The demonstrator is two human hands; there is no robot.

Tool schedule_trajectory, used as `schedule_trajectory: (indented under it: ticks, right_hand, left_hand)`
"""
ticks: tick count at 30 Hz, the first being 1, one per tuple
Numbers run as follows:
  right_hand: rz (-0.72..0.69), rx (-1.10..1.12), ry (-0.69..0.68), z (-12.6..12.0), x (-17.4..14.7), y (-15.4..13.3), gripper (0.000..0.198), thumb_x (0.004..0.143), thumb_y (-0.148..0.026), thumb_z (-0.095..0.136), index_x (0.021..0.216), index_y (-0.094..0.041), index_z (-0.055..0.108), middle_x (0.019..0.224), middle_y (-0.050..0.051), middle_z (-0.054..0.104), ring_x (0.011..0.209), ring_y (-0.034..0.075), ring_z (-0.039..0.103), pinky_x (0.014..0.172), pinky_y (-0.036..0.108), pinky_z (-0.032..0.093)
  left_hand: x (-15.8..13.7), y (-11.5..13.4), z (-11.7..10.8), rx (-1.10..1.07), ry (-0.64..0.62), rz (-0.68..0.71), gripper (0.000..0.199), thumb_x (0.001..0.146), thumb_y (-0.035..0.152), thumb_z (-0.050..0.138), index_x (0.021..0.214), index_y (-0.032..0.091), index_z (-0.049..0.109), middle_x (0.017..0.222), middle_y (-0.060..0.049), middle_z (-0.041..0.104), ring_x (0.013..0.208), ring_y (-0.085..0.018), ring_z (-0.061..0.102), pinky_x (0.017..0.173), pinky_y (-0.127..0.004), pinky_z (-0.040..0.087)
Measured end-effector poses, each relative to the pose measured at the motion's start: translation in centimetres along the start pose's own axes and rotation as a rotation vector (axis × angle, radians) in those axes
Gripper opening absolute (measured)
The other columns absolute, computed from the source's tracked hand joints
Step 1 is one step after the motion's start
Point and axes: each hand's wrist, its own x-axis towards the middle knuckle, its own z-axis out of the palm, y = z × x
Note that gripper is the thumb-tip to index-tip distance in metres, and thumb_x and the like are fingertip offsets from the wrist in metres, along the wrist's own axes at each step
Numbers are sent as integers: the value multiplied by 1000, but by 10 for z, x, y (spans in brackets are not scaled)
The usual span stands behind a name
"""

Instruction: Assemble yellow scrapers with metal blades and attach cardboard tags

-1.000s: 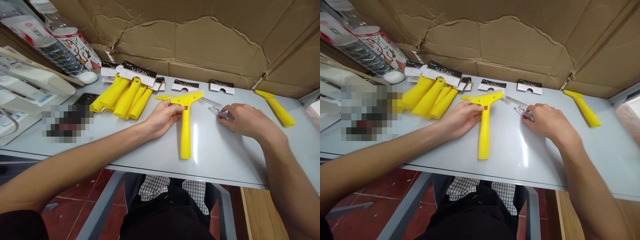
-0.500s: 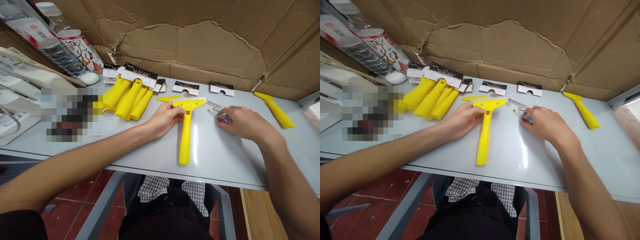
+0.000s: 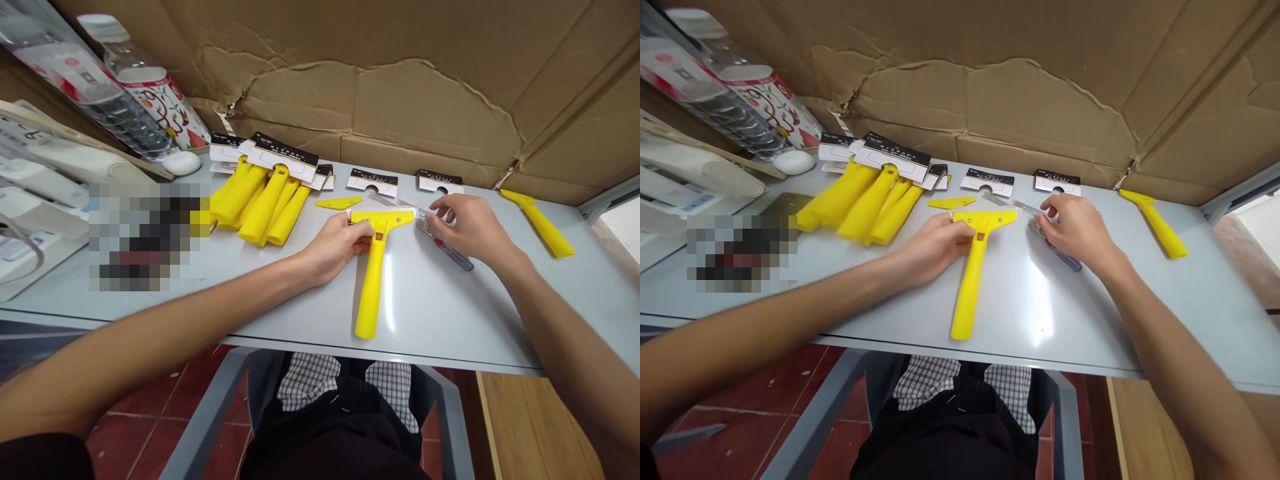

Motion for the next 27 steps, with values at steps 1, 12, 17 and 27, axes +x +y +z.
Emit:
schedule_trajectory:
  ticks: [1,12,17,27]
  right_hand:
    - [-7,-16,5,5,6,-1,33,99,-44,61,116,-21,78,108,13,81,94,35,74,84,50,55]
    - [19,184,53,41,78,-15,48,99,-49,67,134,-17,75,112,15,84,117,40,72,105,55,52]
    - [74,147,-9,50,102,-26,84,84,-62,85,148,-12,67,127,19,79,129,43,66,110,56,52]
    - [42,222,51,58,111,-28,38,84,-43,85,113,-20,83,118,15,80,120,38,70,107,53,55]
  left_hand:
    - [0,0,0,7,1,-3,19,73,21,80,89,14,71,101,-12,79,99,-26,73,92,-40,56]
    - [2,0,0,16,5,-3,25,73,21,79,96,15,73,99,-9,80,96,-23,73,90,-37,55]
    - [2,0,1,23,-4,23,22,71,21,79,91,15,72,97,-9,78,93,-21,70,89,-36,55]
    - [3,-3,-1,33,-9,42,15,73,18,79,87,16,72,96,-9,78,92,-21,69,89,-37,55]
